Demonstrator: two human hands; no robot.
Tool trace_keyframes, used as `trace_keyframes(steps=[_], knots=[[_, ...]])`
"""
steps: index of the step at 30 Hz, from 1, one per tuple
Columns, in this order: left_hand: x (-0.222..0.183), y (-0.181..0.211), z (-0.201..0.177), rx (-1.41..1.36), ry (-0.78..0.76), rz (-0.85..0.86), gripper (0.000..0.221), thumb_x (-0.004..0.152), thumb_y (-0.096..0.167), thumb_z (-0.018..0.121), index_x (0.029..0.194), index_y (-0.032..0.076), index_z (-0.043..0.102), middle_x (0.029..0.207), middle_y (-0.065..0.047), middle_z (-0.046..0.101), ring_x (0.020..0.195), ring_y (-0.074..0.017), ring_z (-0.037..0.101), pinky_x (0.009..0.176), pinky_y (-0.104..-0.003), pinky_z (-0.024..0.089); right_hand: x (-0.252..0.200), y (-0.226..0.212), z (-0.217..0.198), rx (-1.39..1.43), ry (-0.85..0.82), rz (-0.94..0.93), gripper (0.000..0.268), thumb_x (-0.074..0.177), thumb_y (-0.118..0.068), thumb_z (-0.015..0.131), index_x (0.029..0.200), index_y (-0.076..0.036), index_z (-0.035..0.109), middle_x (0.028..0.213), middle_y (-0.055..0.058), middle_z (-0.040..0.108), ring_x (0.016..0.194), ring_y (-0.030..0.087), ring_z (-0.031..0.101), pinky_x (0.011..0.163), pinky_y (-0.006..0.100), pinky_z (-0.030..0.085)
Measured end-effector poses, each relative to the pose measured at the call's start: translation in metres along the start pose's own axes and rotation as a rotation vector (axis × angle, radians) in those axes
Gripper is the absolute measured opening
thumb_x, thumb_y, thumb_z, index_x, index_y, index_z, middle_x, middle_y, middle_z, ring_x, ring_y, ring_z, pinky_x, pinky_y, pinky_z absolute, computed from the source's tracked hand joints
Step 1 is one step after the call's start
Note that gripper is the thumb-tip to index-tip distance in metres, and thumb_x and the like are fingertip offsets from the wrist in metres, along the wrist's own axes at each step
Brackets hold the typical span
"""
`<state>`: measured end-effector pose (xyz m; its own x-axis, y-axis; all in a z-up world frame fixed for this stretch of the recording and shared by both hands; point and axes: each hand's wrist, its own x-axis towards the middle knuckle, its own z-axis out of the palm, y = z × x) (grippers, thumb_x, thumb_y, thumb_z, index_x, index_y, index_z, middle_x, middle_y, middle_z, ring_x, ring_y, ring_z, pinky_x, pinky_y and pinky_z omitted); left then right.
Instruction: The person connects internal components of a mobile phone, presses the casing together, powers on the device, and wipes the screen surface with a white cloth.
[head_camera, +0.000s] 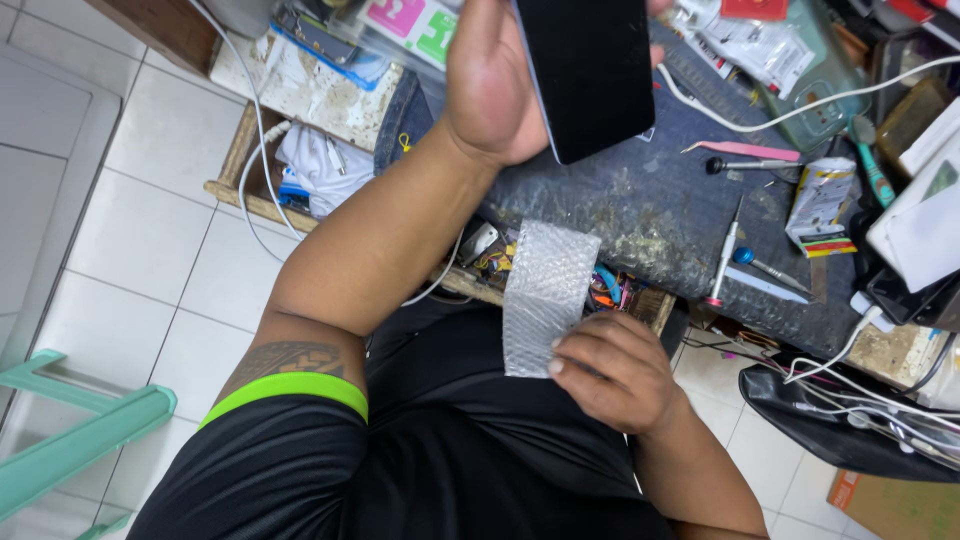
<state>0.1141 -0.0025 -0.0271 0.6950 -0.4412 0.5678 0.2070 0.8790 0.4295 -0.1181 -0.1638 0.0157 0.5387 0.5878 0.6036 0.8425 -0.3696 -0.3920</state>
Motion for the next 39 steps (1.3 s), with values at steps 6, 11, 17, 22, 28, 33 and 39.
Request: trace_keyframes(steps=[6,11,17,22,28,33,39], knots=[[0.010,0.019,0.017,-0.211,0.039,-0.047,0.076,0.111,0.066,0.026,0.151,0.006,0.049,0.143,-0.017,0.060,0.136,-0.0352,0.059,0.109,-0.053,0.053,-0.043,0.023,-0.012,0.106,0.610,0.356,0.019,0.098,-0.003,0.070,0.111,-0.001,0.057,0.100,0.017,0.068,0.087,0.024,0.071,0.079,0.037,0.064],[0.007,0.017,0.031,-0.271,0.021,-0.068,0.080,0.111,0.069,0.023,0.159,0.006,0.038,0.160,-0.016,0.046,0.140,-0.0354,0.054,0.113,-0.052,0.050,-0.050,0.076,-0.043,0.587,0.992,0.629,0.029,0.102,0.008,0.070,0.126,0.002,0.055,0.108,0.015,0.066,0.095,0.017,0.066,0.092,0.031,0.058],[0.007,0.023,0.043,-0.282,0.064,-0.090,0.083,0.107,0.071,0.021,0.161,0.009,0.030,0.161,-0.018,0.040,0.141,-0.0380,0.053,0.113,-0.055,0.050,-0.020,0.098,-0.035,0.487,0.908,0.783,0.038,0.097,0.007,0.069,0.131,-0.003,0.054,0.118,0.012,0.064,0.106,0.016,0.066,0.094,0.032,0.059],[-0.001,0.013,0.047,-0.342,0.056,-0.157,0.079,0.108,0.069,0.031,0.161,0.010,0.032,0.157,-0.020,0.049,0.136,-0.0382,0.058,0.111,-0.052,0.051,0.007,0.067,-0.028,-0.579,0.301,0.849,0.030,0.086,-0.006,0.081,0.113,-0.001,0.069,0.108,0.014,0.065,0.087,0.022,0.065,0.078,0.033,0.054],[-0.022,-0.012,0.047,0.061,0.205,-0.326,0.050,0.102,0.016,0.073,0.145,0.002,0.053,0.134,-0.015,0.066,0.124,-0.0306,0.066,0.113,-0.048,0.054,0.010,0.063,-0.045,-0.049,0.461,0.742,0.022,0.100,-0.005,0.071,0.121,0.001,0.067,0.119,0.011,0.063,0.086,0.014,0.062,0.075,0.025,0.052],[-0.027,-0.035,0.044,0.284,0.270,-0.283,0.045,0.094,0.002,0.075,0.135,0.004,0.058,0.127,-0.006,0.068,0.118,-0.0157,0.066,0.110,-0.035,0.052,0.007,0.061,-0.045,-0.023,0.380,0.529,0.028,0.101,-0.005,0.071,0.127,0.002,0.064,0.118,0.012,0.064,0.091,0.015,0.065,0.080,0.027,0.054],[-0.028,-0.039,0.044,0.258,0.300,-0.300,0.041,0.093,0.002,0.075,0.131,0.005,0.059,0.119,-0.007,0.069,0.109,-0.0173,0.068,0.102,-0.037,0.056,0.004,0.063,-0.031,0.097,0.386,0.541,0.037,0.102,-0.009,0.070,0.135,0.002,0.059,0.121,0.015,0.062,0.091,0.014,0.064,0.080,0.026,0.055]])
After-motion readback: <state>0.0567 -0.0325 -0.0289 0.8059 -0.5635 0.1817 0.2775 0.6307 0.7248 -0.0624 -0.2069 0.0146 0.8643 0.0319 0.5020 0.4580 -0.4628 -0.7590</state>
